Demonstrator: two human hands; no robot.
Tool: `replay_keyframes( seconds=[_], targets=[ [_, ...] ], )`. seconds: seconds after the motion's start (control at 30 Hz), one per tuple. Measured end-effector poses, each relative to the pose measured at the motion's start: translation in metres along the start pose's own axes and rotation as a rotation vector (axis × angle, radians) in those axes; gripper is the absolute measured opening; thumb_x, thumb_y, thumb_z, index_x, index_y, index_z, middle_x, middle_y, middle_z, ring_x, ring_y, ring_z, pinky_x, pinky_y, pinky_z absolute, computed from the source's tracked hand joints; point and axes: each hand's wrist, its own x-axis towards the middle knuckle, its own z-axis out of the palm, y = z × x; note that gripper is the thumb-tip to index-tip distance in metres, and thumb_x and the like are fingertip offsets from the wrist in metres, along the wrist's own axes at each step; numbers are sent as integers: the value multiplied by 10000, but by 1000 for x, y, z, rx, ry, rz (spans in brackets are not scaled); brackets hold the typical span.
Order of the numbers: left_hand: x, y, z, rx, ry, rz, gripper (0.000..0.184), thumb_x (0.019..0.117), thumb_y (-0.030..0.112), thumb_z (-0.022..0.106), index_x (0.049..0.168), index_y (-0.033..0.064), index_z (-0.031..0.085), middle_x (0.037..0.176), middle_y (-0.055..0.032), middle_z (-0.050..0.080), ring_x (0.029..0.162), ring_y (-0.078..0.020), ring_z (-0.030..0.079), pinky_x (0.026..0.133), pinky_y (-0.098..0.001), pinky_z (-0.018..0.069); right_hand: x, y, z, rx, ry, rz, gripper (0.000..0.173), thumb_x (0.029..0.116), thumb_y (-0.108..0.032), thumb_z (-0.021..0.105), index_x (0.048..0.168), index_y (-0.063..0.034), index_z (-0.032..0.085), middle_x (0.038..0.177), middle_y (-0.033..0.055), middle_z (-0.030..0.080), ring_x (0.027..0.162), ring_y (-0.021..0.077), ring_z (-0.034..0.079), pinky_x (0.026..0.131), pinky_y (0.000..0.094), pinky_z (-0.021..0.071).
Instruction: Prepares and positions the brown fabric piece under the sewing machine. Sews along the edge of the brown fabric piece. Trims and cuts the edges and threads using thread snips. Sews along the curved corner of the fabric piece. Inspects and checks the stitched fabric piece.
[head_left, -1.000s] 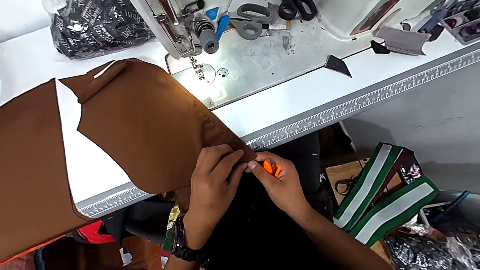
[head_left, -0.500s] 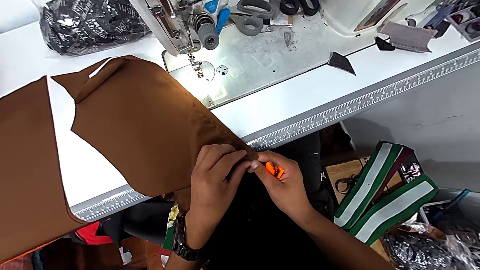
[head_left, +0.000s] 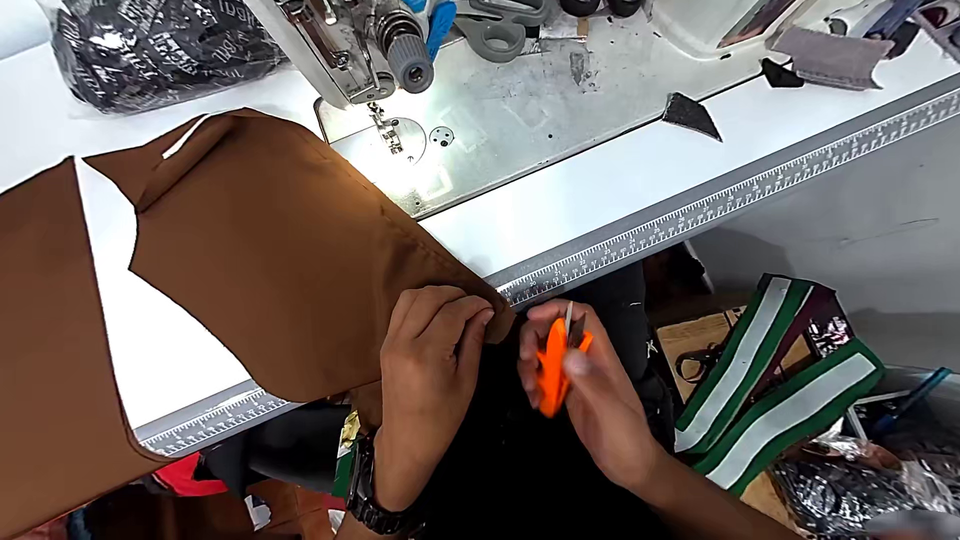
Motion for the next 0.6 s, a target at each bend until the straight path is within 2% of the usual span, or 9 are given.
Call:
replay_keyframes(
  seconds=[0.03, 0.07, 0.13, 0.2, 0.33, 0.6],
  targets=[
    [0, 0, -1, 6, -11, -1, 126, 965, 186, 684, 973, 108, 783, 1022, -14, 700, 1027, -121, 628, 890, -255, 512, -7, -5, 1, 164, -74, 55, 532, 1039, -601, 429, 1337, -173, 529, 978, 37, 602, 799, 137, 644, 647, 268, 575],
    [1, 0, -2, 11, -19, 2, 130, 966, 187, 684, 976, 107, 786, 1023, -18, 704, 1026, -126, 632, 891, -263, 513, -13, -10, 3, 301, -147, 115, 550, 1030, -604, 439, 1329, -156, 552, 992, 42, 613, 829, 147, 659, 671, 286, 590],
    [2, 1, -4, 21, -39, 1, 133, 967, 190, 686, 978, 108, 789, 1025, -21, 710, 1026, -128, 637, 891, -267, 516, -16, -16, 8, 459, -279, 219, 476, 1073, -498, 413, 1303, -107, 559, 989, 35, 616, 859, 157, 674, 706, 330, 623],
    [3, 3, -6, 17, -60, -15, 128, 964, 193, 693, 979, 114, 792, 1035, -15, 712, 1036, -118, 637, 896, -258, 516, -10, -13, 12, 536, -338, 330, 392, 1097, -403, 378, 1284, -102, 544, 974, 30, 630, 881, 179, 699, 769, 399, 645],
    [4, 2, -9, 1, -76, -27, 128, 967, 187, 688, 987, 122, 796, 1046, -2, 712, 1042, -100, 635, 900, -244, 515, 4, -3, 13, 633, -320, 433, 319, 1106, -352, 364, 1236, -115, 536, 994, 63, 635, 929, 216, 703, 887, 463, 618],
    [4, 2, -11, -8, -102, -22, 133, 968, 184, 678, 986, 123, 796, 1061, 2, 713, 1062, -103, 635, 916, -241, 518, 10, 1, 8, 697, -279, 469, 314, 1104, -353, 394, 1252, -116, 538, 1005, 83, 636, 949, 238, 705, 914, 491, 607]
  ],
)
